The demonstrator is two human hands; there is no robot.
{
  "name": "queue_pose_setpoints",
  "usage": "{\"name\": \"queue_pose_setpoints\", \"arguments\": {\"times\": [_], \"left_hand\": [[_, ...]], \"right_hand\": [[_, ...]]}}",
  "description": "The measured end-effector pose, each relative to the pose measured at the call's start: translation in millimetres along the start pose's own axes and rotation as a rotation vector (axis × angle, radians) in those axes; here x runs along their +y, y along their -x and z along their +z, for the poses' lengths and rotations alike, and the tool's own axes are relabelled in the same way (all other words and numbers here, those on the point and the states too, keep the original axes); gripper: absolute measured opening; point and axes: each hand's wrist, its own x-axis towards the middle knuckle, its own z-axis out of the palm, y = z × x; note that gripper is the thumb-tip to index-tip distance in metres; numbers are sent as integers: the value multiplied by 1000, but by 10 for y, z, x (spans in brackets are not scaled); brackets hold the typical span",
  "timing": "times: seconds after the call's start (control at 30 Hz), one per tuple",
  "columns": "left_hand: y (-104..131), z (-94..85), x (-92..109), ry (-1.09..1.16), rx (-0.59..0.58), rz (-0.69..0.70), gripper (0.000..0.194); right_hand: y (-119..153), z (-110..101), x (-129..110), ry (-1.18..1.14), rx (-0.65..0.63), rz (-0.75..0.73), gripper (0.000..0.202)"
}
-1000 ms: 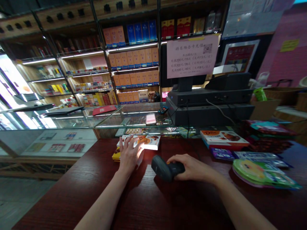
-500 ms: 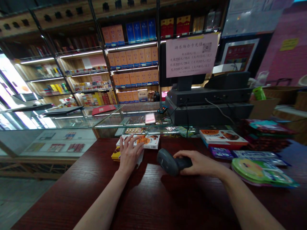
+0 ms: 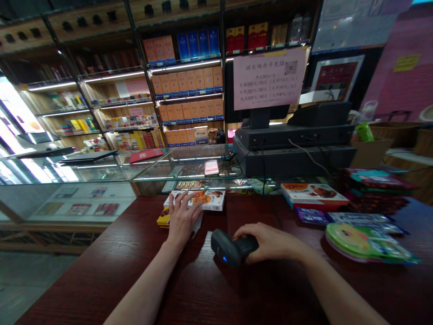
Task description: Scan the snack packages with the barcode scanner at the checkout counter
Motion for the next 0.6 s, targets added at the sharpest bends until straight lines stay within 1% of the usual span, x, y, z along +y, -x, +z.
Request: {"name": "queue_pose_setpoints", "arguments": {"times": [0.17, 0.4, 0.6], "left_hand": [[-4, -5, 3, -3, 4, -4, 23], [-9, -20, 14, 2, -6, -3, 22], [-23, -46, 48, 11, 7, -10, 21]], "right_hand": [[-27, 93, -1, 64, 1, -32, 52], [-41, 132, -24, 72, 16, -50, 49], [-85, 145, -35, 61, -43, -35, 53]]}}
